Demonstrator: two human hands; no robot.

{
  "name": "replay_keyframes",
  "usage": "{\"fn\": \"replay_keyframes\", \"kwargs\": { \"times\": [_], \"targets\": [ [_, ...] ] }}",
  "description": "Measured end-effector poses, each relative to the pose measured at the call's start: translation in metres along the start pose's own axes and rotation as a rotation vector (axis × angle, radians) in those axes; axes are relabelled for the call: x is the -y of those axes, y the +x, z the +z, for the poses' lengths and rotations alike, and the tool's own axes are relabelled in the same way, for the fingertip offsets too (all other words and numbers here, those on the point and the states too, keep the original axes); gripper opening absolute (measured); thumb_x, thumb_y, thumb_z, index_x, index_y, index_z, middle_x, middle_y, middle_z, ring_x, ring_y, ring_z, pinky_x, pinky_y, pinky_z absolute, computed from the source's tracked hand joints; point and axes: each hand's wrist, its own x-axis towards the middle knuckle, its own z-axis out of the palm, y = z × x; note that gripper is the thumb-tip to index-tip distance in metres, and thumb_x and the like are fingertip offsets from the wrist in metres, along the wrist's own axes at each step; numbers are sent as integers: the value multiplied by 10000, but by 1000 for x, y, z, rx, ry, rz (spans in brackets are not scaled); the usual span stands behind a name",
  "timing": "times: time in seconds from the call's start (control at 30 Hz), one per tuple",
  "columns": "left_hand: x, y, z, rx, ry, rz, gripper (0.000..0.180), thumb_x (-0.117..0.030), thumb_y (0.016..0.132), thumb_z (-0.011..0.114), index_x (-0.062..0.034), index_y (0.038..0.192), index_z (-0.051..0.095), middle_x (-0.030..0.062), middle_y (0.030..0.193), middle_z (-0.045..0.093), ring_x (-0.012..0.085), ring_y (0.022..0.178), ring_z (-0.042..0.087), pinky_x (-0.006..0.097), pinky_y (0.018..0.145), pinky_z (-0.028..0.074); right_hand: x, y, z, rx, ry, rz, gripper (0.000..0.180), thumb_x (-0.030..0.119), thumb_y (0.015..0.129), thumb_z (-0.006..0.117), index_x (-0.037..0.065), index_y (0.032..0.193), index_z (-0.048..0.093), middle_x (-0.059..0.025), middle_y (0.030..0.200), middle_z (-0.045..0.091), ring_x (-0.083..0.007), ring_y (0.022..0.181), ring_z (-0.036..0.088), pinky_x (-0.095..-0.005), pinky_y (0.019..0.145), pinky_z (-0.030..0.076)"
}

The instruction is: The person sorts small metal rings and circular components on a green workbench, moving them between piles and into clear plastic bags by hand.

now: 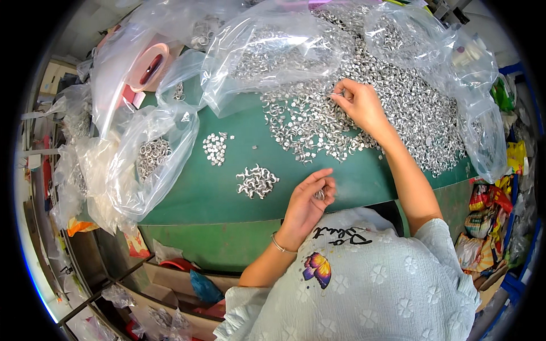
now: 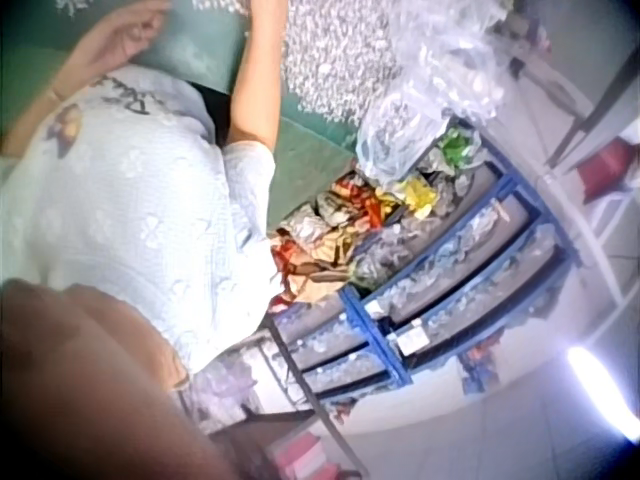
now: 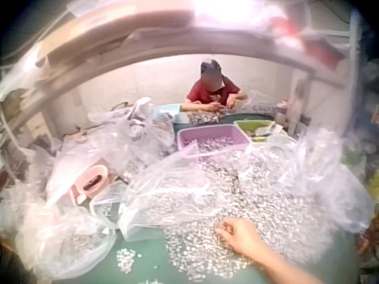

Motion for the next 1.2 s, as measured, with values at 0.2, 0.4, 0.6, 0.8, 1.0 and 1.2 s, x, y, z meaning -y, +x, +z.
{"fn": "replay_keyframes", "kwargs": {
  "times": [0.2, 0.4, 0.6, 0.8, 1.0, 1.2],
  "targets": [
    [7, 2, -2, 7, 14, -21, 288, -44, 937, 528, 6, 1220, 546, 60, 929, 566, 141, 811, 518, 267, 719, 467, -11, -12, -18, 119, 244, 79, 123, 154, 834, 695, 40, 833, 648, 19, 502, 428, -78, 470, 350, -291, 456, 289],
    [7, 4, 3, -29, 30, -10, 284, -56, 937, 540, 12, 1212, 542, 62, 927, 545, 149, 812, 500, 270, 714, 447, -21, -36, -28, 366, 1232, 359, 140, 174, 973, 544, 40, 986, 582, 15, 654, 525, -29, 495, 399, -177, 394, 245],
    [7, 5, -3, 1, 2, 9, 287, -48, 943, 511, 19, 1222, 524, 70, 931, 538, 157, 835, 491, 286, 734, 442, -34, -59, -35, 149, 1971, 607, 257, -26, 840, 526, -19, 1097, 538, -100, 985, 584, -165, 818, 556, -264, 663, 468],
    [2, 14, -1, 45, 12, -1, 261, -41, 928, 532, 20, 1181, 539, 79, 944, 543, 173, 841, 494, 288, 746, 430, -41, -71, -123, -233, 2235, 639, 454, -122, 792, 487, -102, 1227, 360, -210, 1140, 473, -300, 1069, 520, -385, 920, 476],
    [6, 29, -1, 36, 23, -24, 252, -53, 929, 531, 9, 1174, 543, 82, 939, 549, 173, 837, 497, 293, 752, 430, -50, -22, -177, -500, 2108, 279, 342, -86, 842, 468, -116, 1175, 397, -219, 1195, 416, -347, 1107, 490, -419, 996, 455],
    [2, 30, -2, -1, 43, 4, 258, -44, 925, 527, 21, 1174, 542, 93, 949, 558, 188, 846, 503, 302, 760, 439, -100, 75, -188, -738, 1970, 212, 305, -46, 843, 469, -90, 1142, 432, -163, 1032, 500, -305, 922, 539, -410, 886, 488]
  ]
}}
